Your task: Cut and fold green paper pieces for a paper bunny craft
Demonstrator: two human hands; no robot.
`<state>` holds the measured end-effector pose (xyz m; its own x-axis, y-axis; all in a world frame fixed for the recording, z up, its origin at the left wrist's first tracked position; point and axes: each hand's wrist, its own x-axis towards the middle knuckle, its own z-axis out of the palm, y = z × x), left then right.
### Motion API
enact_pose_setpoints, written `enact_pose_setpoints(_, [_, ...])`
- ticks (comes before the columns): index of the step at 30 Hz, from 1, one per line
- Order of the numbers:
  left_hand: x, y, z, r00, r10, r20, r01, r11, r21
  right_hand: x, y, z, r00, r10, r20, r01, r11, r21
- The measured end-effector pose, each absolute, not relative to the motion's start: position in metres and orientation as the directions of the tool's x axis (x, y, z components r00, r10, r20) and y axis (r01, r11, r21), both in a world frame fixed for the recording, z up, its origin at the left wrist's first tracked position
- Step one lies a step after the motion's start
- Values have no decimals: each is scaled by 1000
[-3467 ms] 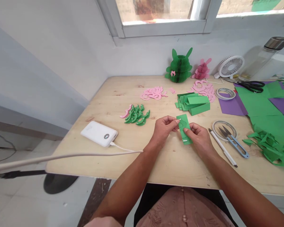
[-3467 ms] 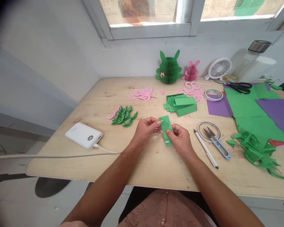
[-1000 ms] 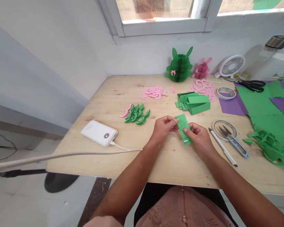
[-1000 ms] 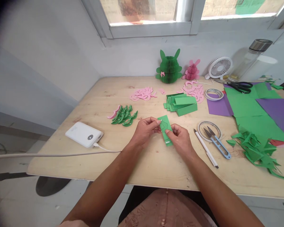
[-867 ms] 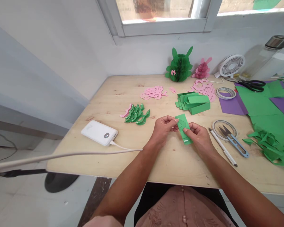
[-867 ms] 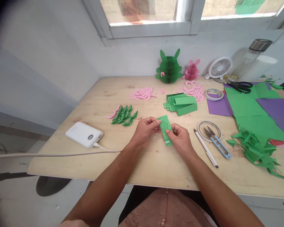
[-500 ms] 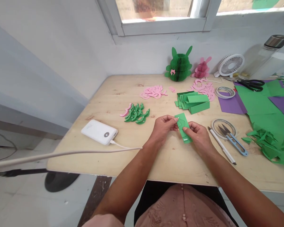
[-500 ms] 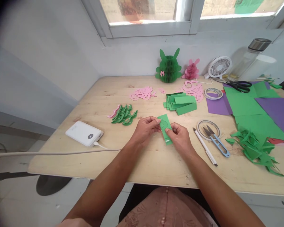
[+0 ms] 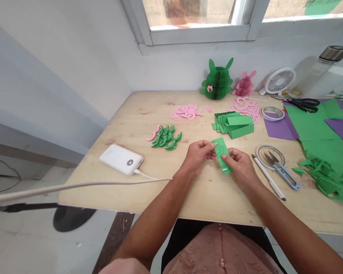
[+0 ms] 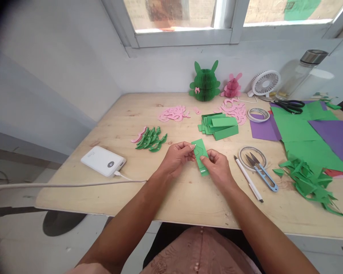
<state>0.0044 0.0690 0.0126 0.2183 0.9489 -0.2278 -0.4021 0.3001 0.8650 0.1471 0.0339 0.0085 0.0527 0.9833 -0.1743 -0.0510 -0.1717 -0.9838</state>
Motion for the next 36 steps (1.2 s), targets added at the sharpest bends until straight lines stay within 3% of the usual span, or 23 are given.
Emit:
enact_pose_setpoints(11, [6,68,14,137,979,-152,-267,185,946,145,35,5,72,982,-177,-54,-173,-983])
enact_pose_setpoints(15, [4,65,20,-15,999,-35,-155,32,987,146,35,5,77,981,-181,-66,-176,-982])
enact_pose_setpoints(18, [-3,56,25,-66,982,175,54,-172,984,147,35,7,78,978,-193,-87,-186,-979])
enact_pose_setpoints(19, [-5,53,26,-7,919,395,291,-376,880,147,35,8,80,977,-197,-97,-189,-977])
enact_pose_setpoints(21, [-11,47,24,225,707,670,591,-646,483,147,35,10,83,975,-206,-120,-195,-973])
enact_pose_setpoints(23, [-14,44,20,433,517,738,674,-730,117,147,34,11,83,973,-214,-141,-201,-969])
enact_pose_setpoints(25, [-15,44,14,525,403,750,670,-739,-72,146,33,12,76,972,-224,-157,-210,-965])
enact_pose_setpoints(29, [-13,49,6,557,298,775,642,-746,-175,145,31,14,57,968,-244,-184,-230,-956])
enact_pose_setpoints(36, [-13,49,-2,575,294,763,611,-774,-163,144,29,18,26,961,-275,-217,-263,-940])
